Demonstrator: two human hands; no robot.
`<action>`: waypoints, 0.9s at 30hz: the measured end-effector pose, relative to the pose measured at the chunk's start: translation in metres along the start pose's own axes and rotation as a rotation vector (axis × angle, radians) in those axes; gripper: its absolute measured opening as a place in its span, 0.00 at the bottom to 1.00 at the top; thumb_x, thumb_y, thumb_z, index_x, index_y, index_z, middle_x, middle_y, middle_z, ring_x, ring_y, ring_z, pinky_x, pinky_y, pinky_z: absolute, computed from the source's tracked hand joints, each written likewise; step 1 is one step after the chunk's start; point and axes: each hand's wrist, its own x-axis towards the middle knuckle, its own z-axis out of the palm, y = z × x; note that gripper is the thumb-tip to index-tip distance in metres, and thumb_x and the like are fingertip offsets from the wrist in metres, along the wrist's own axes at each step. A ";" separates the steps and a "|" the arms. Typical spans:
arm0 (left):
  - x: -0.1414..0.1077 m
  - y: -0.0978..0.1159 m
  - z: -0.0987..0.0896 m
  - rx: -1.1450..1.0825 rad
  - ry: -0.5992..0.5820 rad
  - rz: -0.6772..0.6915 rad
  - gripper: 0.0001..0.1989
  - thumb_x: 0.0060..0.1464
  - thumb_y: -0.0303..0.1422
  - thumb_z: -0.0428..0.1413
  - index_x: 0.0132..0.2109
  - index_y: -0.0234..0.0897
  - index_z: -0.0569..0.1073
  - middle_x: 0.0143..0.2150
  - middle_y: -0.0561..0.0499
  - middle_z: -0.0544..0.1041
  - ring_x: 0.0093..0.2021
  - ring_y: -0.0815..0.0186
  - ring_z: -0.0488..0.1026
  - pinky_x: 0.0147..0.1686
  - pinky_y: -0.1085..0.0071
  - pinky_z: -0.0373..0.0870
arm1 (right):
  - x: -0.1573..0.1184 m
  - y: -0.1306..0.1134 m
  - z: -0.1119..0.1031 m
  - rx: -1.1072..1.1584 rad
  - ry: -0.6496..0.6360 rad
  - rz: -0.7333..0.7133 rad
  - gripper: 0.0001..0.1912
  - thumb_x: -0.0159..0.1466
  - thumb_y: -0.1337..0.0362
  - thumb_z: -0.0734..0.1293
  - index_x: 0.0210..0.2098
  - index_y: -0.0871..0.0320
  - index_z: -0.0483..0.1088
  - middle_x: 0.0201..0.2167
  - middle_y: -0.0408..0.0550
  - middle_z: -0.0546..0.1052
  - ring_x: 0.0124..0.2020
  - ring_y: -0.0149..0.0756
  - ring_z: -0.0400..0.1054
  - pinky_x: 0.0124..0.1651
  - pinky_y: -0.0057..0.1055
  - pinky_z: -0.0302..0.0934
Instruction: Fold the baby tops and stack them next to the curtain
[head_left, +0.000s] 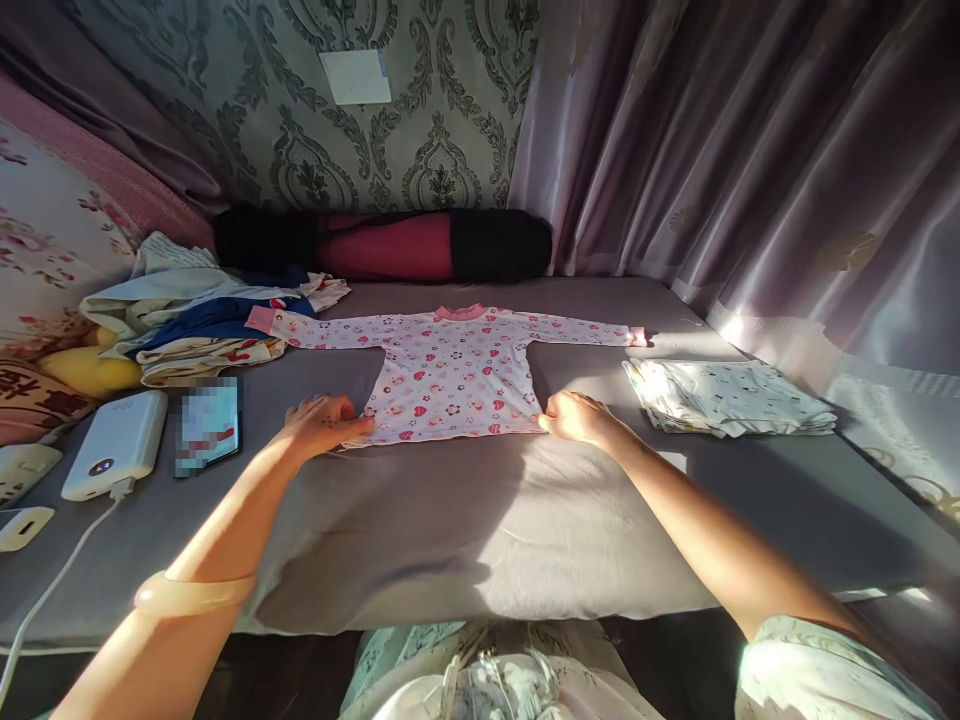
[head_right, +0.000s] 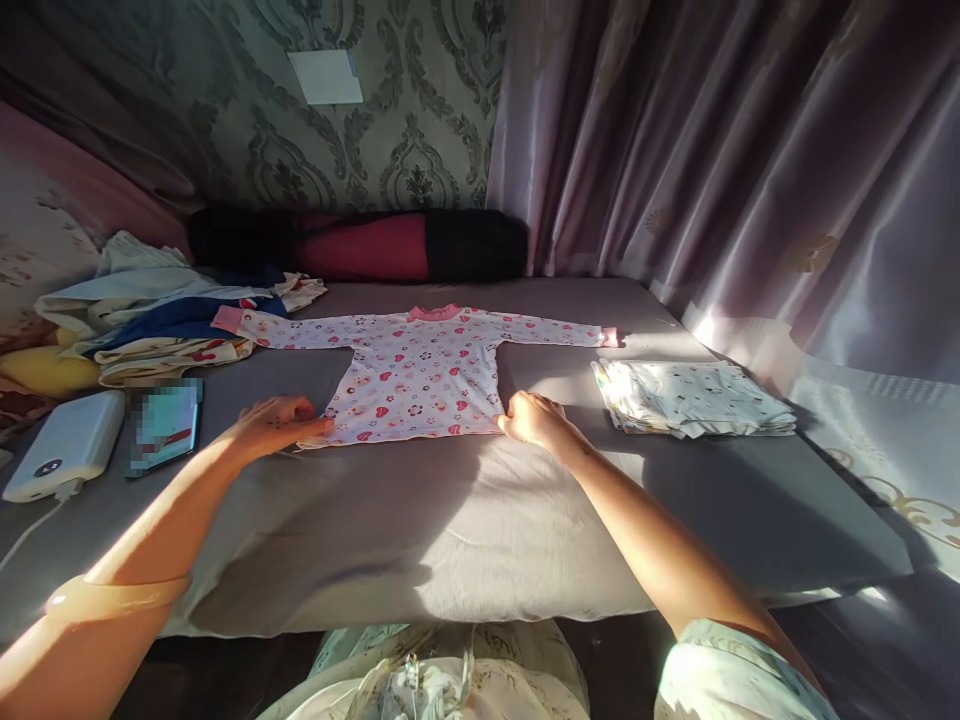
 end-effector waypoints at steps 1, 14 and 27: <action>0.003 0.007 0.000 0.026 0.015 0.012 0.20 0.52 0.51 0.54 0.38 0.38 0.78 0.39 0.42 0.78 0.48 0.48 0.73 0.45 0.58 0.69 | 0.000 -0.005 -0.001 -0.048 0.053 -0.012 0.15 0.65 0.53 0.64 0.30 0.56 0.73 0.33 0.53 0.78 0.40 0.44 0.73 0.36 0.32 0.59; 0.055 0.126 0.066 -0.048 0.146 0.390 0.24 0.63 0.30 0.43 0.64 0.32 0.64 0.67 0.38 0.66 0.68 0.55 0.59 0.66 0.55 0.57 | 0.058 -0.107 0.052 -0.022 0.268 -0.424 0.31 0.72 0.60 0.50 0.71 0.68 0.51 0.72 0.56 0.51 0.73 0.47 0.41 0.72 0.47 0.39; 0.053 0.069 0.053 0.109 0.023 0.165 0.36 0.67 0.47 0.32 0.72 0.27 0.49 0.75 0.36 0.46 0.75 0.52 0.40 0.69 0.49 0.43 | 0.051 -0.043 0.047 -0.059 0.274 -0.111 0.36 0.72 0.51 0.48 0.72 0.69 0.47 0.73 0.58 0.48 0.74 0.46 0.38 0.72 0.42 0.36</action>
